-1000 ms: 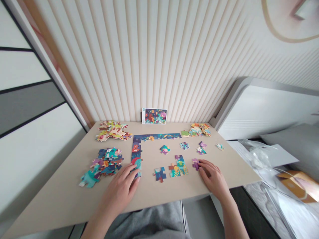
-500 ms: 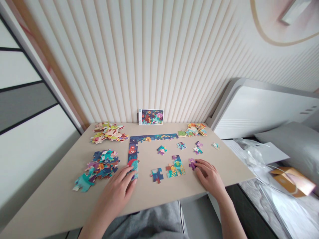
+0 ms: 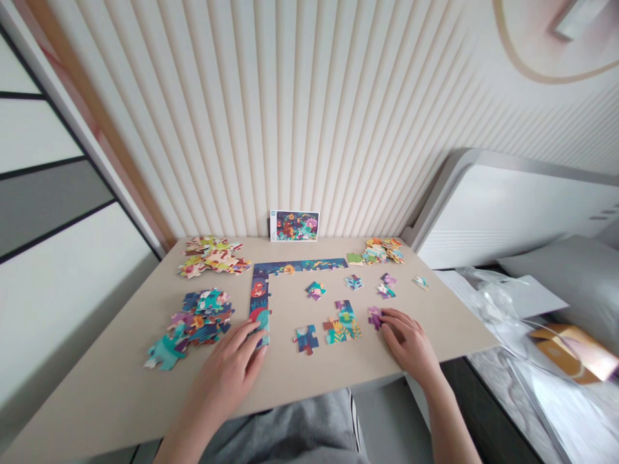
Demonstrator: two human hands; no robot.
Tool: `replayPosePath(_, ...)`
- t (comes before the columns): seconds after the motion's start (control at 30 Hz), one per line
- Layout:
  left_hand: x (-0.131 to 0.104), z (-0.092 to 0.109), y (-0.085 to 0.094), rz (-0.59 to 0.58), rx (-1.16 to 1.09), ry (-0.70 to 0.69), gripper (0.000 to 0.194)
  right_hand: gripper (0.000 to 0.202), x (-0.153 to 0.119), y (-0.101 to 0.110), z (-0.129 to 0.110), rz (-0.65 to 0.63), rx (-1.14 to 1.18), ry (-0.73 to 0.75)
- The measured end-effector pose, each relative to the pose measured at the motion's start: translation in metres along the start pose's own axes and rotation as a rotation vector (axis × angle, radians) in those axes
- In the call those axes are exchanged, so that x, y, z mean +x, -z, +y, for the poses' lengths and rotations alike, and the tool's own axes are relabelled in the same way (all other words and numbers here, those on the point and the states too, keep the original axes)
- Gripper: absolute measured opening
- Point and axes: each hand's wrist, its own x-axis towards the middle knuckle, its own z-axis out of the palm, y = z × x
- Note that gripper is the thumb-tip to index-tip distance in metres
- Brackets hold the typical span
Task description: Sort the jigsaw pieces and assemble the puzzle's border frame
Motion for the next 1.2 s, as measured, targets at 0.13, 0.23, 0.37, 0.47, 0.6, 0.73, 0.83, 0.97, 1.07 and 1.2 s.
replayPosePath(0.13,0.0,0.0,-0.001,-0.006,0.007,-0.009,0.032,0.029,0.0,-0.001,0.001,0.005,0.001,-0.001)
replayPosePath(0.23,0.0,-0.001,-0.001,-0.002,0.011,-0.019,0.031,0.029,-0.001,-0.002,0.002,0.004,-0.006,-0.007)
replayPosePath(0.37,0.001,0.0,0.0,0.009,0.016,-0.027,0.031,0.03,0.0,-0.001,0.0,0.006,-0.002,-0.006)
replayPosePath(0.47,0.001,0.0,0.0,0.011,0.016,-0.026,0.03,0.03,0.0,0.0,-0.002,0.002,0.001,-0.003)
replayPosePath(0.6,0.001,0.001,0.001,0.011,0.016,-0.027,0.03,0.031,0.0,0.001,0.001,-0.012,0.0,-0.005)
replayPosePath(0.73,0.002,0.001,0.001,0.018,0.019,-0.027,0.031,0.033,0.009,0.005,0.006,-0.013,0.039,-0.057)
replayPosePath(0.83,0.002,0.0,0.001,0.007,0.018,-0.027,0.031,0.033,0.029,0.006,0.006,-0.021,0.052,-0.085)
replayPosePath(0.97,0.002,0.001,0.003,-0.002,0.016,-0.019,0.031,0.035,0.07,-0.004,-0.001,-0.116,-0.005,-0.058)
replayPosePath(1.07,0.002,0.003,0.004,-0.004,0.011,-0.009,0.032,0.042,0.099,-0.022,-0.005,-0.158,-0.042,-0.031)
replayPosePath(1.2,0.002,0.006,0.005,0.029,-0.002,0.012,0.036,0.045,0.116,-0.043,-0.004,-0.122,-0.029,-0.007)
